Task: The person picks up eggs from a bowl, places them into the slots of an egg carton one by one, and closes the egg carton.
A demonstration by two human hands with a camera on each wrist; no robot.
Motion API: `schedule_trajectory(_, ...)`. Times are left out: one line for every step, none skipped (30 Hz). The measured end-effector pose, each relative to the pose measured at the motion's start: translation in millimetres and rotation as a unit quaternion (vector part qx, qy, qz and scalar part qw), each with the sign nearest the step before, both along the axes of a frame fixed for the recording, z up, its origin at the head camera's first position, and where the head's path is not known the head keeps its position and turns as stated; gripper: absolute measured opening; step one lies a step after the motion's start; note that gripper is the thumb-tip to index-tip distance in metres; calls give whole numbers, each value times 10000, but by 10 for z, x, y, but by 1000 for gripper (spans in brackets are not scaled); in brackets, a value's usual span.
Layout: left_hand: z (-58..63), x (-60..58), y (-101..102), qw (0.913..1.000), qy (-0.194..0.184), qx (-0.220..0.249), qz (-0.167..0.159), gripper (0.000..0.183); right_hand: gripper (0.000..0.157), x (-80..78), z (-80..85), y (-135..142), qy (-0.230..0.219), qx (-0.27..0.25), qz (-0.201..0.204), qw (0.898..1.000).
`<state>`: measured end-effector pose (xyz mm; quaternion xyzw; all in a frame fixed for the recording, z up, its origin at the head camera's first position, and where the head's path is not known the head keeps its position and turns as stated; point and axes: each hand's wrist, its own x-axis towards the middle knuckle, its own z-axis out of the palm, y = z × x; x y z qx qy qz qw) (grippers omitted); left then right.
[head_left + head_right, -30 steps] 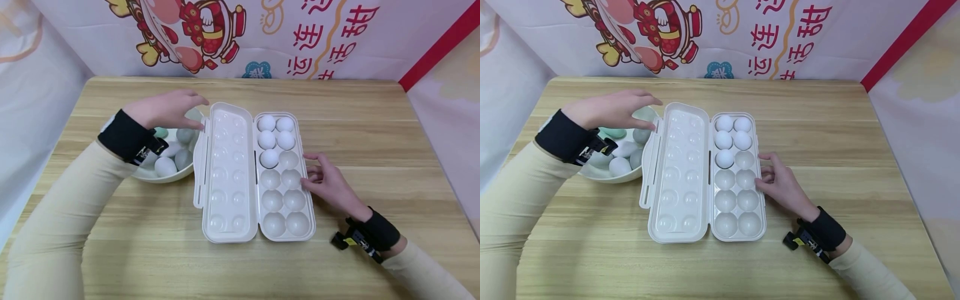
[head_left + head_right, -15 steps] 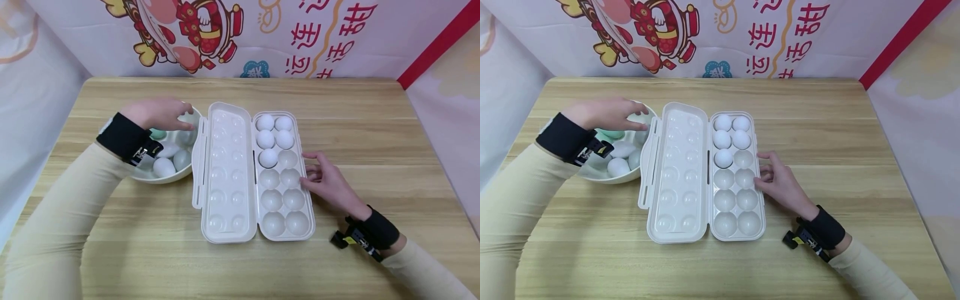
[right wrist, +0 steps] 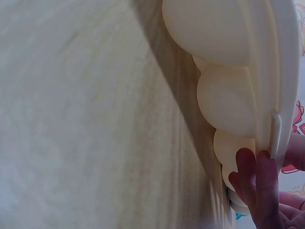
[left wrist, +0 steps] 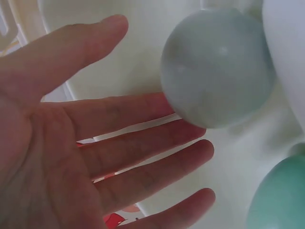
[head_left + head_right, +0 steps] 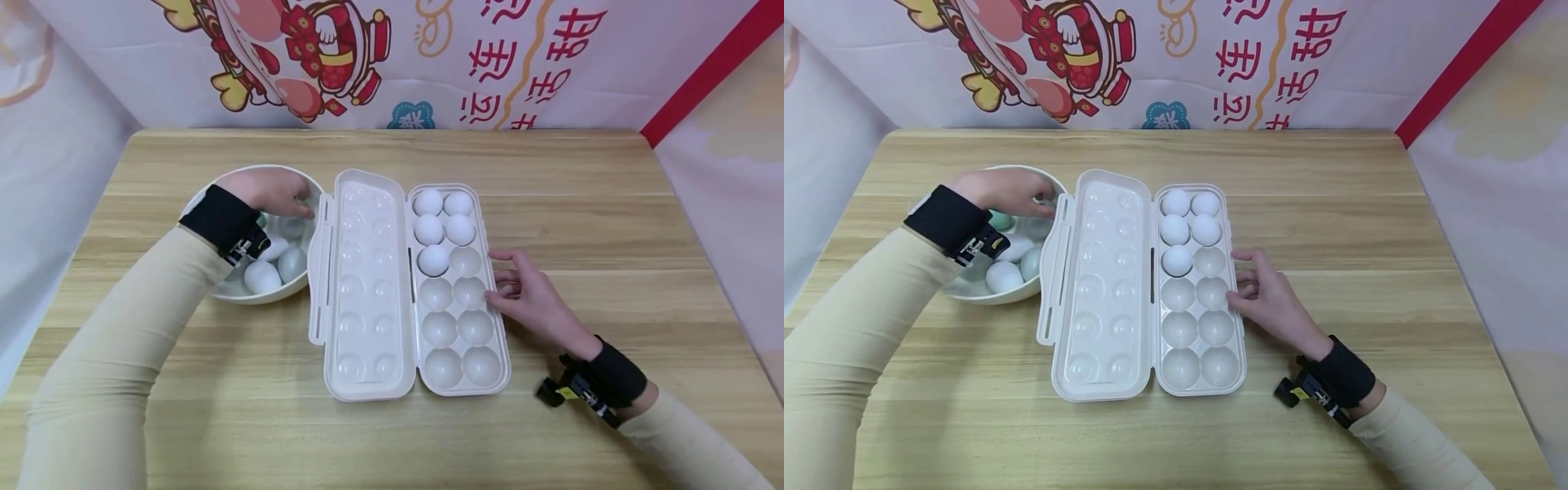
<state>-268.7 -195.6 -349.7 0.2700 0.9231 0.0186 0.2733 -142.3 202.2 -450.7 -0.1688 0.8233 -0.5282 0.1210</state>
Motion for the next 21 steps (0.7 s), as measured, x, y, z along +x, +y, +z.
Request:
schedule_trajectory(-7, -2, -2, 10000, 1, -25, 26, 23, 58, -1, -1, -2, 6, -8, 8, 10000)
schedule_trajectory(-14, -3, -1, 10000, 1, -51, 50, 22, 58, -2, -4, -4, -1, -20, 10, 10000)
schedule_trajectory(-16, 0, 0, 9999, -16, -73, 77, 22, 58, -2, -5, -6, 3, -32, 15, 10000)
schedule_trajectory(-20, 2, 1, 9999, -44, -95, 117, 21, 58, -3, -6, -7, 11, -38, 19, 10000)
schedule_trajectory(-21, 6, 6, 9998, -55, -107, 134, 19, 58, -3, -7, -7, 17, -38, 18, 10000)
schedule_trajectory(-25, 8, 8, 9998, -55, -106, 128, 18, 58, -3, -8, -8, 25, -39, 17, 10000)
schedule_trajectory(-28, 12, 9, 9998, -63, -109, 128, 16, 58, -3, -8, -7, 26, -44, 17, 10000)
schedule_trajectory(-30, 16, 12, 9998, -74, -107, 143, 15, 58, -3, -8, -6, 28, -43, 16, 10000)
schedule_trajectory(-32, 20, 13, 9997, -103, -103, 183, 16, 57, -3, -9, -5, 32, -38, 15, 10000)
schedule_trajectory(-38, 22, 13, 9996, -130, -102, 227, 19, 57, -4, -7, -4, 39, -37, 17, 10000)
schedule_trajectory(-42, 26, 16, 9995, -150, -106, 268, 22, 57, -5, -8, -4, 40, -26, 14, 10000)
schedule_trajectory(-47, 28, 15, 9993, -159, -114, 306, 26, 57, -6, -6, -4, 47, -22, 19, 10000)
schedule_trajectory(-51, 30, 14, 9992, -159, -133, 341, 29, 57, -7, -7, -3, 43, -13, 18, 10000)
schedule_trajectory(-54, 33, 11, 9991, -153, -145, 356, 32, 57, -8, -7, -3, 42, 1, 13, 10000)
schedule_trajectory(-58, 34, 10, 9991, -141, -147, 365, 34, 57, -9, -7, -2, 35, 9, 7, 10000)
schedule_trajectory(-61, 35, 10, 9991, -138, -148, 366, 35, 57, -10, -8, -2, 24, 13, 1, 10000)
schedule_trajectory(-63, 34, 6, 9992, -127, -156, 356, 36, 57, -12, -11, -1, 8, 25, -9, 10000)
schedule_trajectory(-65, 35, 3, 9992, -136, -147, 337, 37, 57, -13, -9, 0, 5, 26, -9, 10000)
schedule_trajectory(-67, 35, 2, 9993, -152, -133, 330, 38, 57, -14, -8, 0, -4, 35, -15, 10000)
schedule_trajectory(-69, 36, -1, 9992, -189, -111, 325, 39, 57, -14, -9, 1, -21, 35, -19, 10000)
schedule_trajectory(-71, 35, 0, 9993, -206, -100, 311, 39, 57, -15, -9, 1, -36, 31, -19, 10000)
